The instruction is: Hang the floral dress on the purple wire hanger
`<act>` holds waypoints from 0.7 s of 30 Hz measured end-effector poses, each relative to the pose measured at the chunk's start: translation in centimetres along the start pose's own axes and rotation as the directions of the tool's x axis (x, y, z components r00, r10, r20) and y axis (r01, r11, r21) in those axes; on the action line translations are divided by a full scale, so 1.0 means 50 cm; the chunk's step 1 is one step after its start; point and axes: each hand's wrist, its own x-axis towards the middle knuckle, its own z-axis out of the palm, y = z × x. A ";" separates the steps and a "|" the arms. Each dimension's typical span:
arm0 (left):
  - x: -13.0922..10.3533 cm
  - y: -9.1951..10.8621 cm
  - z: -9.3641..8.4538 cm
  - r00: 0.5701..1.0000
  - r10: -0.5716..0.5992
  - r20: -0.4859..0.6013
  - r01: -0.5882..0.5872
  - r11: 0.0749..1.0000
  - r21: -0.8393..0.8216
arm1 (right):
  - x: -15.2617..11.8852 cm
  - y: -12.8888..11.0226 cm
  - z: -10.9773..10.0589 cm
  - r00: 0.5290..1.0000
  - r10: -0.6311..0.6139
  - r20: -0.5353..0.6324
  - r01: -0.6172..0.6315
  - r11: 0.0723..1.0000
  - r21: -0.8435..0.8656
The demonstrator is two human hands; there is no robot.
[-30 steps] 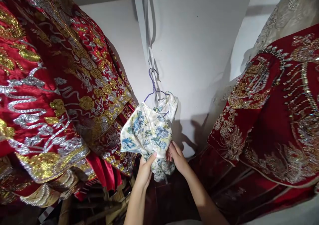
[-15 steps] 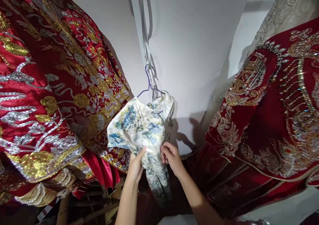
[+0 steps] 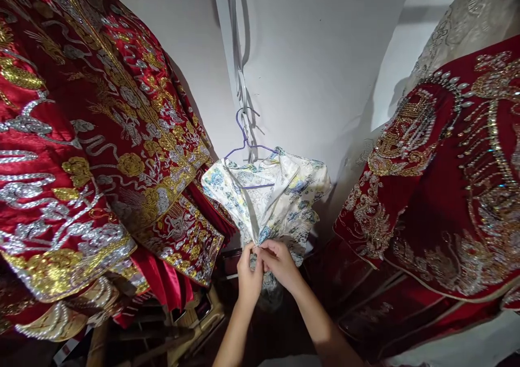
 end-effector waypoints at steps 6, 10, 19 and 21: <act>0.036 -0.027 0.009 0.990 0.107 0.097 -0.116 0.988 0.098 | 0.052 -0.101 -0.033 0.998 -0.014 -0.060 0.014 1.000 0.002; 0.033 -0.037 0.016 0.970 0.199 0.142 -0.229 0.941 0.250 | 0.133 -0.237 -0.027 0.972 -0.196 -0.131 0.201 0.979 0.033; 0.077 0.000 -0.021 0.936 0.229 0.269 -0.315 0.885 0.342 | 0.211 -0.384 0.011 0.944 -0.297 -0.142 0.313 0.944 0.104; 0.118 0.058 -0.046 0.913 0.293 0.283 -0.371 0.886 0.280 | 0.205 -0.375 0.010 0.937 -0.329 -0.122 0.341 0.935 0.098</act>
